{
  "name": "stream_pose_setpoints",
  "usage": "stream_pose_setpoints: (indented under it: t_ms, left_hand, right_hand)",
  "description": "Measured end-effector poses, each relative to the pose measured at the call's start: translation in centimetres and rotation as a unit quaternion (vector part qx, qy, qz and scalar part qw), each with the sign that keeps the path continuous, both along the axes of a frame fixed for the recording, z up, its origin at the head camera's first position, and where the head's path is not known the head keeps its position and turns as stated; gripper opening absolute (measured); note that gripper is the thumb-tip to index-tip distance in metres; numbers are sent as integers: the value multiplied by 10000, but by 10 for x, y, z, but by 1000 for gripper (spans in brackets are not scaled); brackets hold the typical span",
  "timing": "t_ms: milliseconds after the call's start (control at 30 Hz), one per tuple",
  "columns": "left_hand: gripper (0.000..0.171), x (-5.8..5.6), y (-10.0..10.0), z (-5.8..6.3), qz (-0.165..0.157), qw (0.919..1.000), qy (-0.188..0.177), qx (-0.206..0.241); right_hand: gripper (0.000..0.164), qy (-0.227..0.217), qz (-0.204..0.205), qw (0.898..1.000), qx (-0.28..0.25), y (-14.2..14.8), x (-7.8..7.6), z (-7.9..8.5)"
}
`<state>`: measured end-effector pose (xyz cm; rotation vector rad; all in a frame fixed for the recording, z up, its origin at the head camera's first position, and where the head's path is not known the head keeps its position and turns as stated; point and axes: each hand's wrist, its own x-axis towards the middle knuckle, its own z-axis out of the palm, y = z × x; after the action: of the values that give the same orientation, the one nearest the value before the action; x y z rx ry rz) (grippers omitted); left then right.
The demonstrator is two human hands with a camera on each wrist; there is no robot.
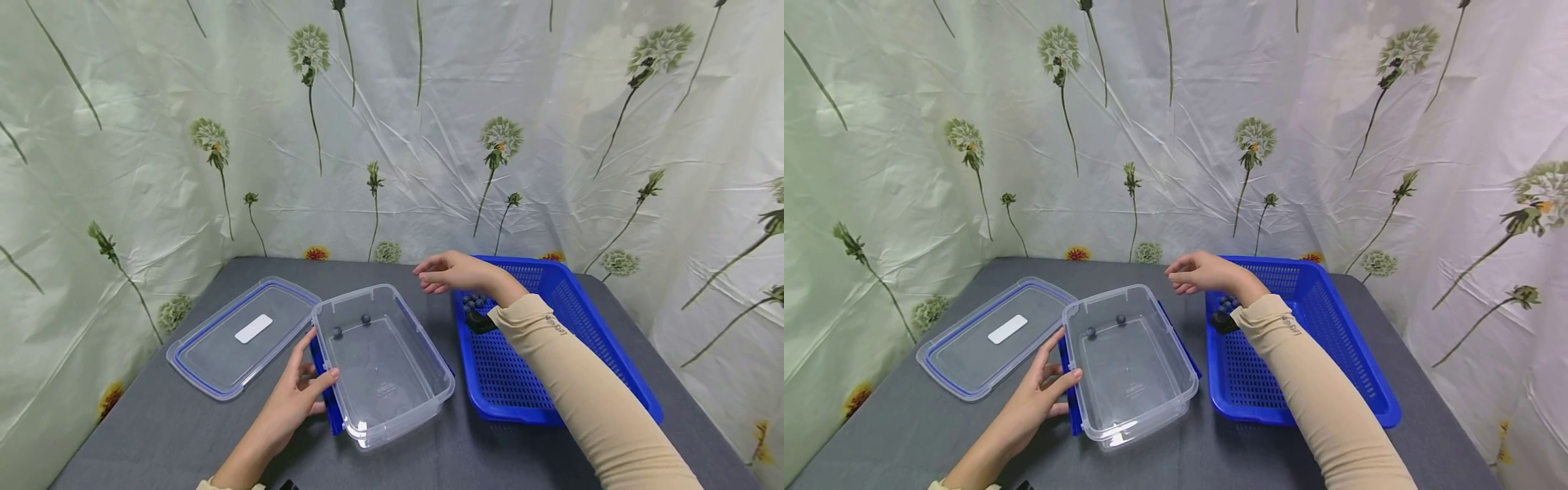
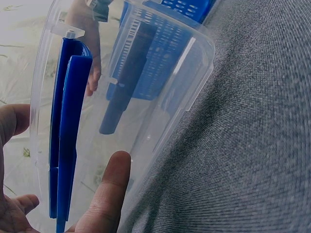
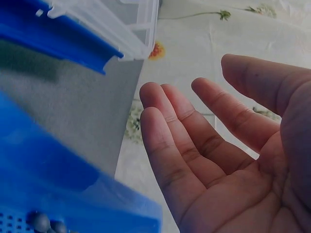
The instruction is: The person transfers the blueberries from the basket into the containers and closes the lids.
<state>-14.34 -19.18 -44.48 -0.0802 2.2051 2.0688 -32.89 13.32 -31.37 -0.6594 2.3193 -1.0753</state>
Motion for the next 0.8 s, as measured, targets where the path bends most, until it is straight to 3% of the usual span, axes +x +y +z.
stream_pose_setpoints:
  t_ms: [800]
  left_hand:
    - [89, 0, -1, -1, 8, 10000, -15, 19]
  right_hand:
    - [46, -155, -459, 9983, -318, 56, -3, -5]
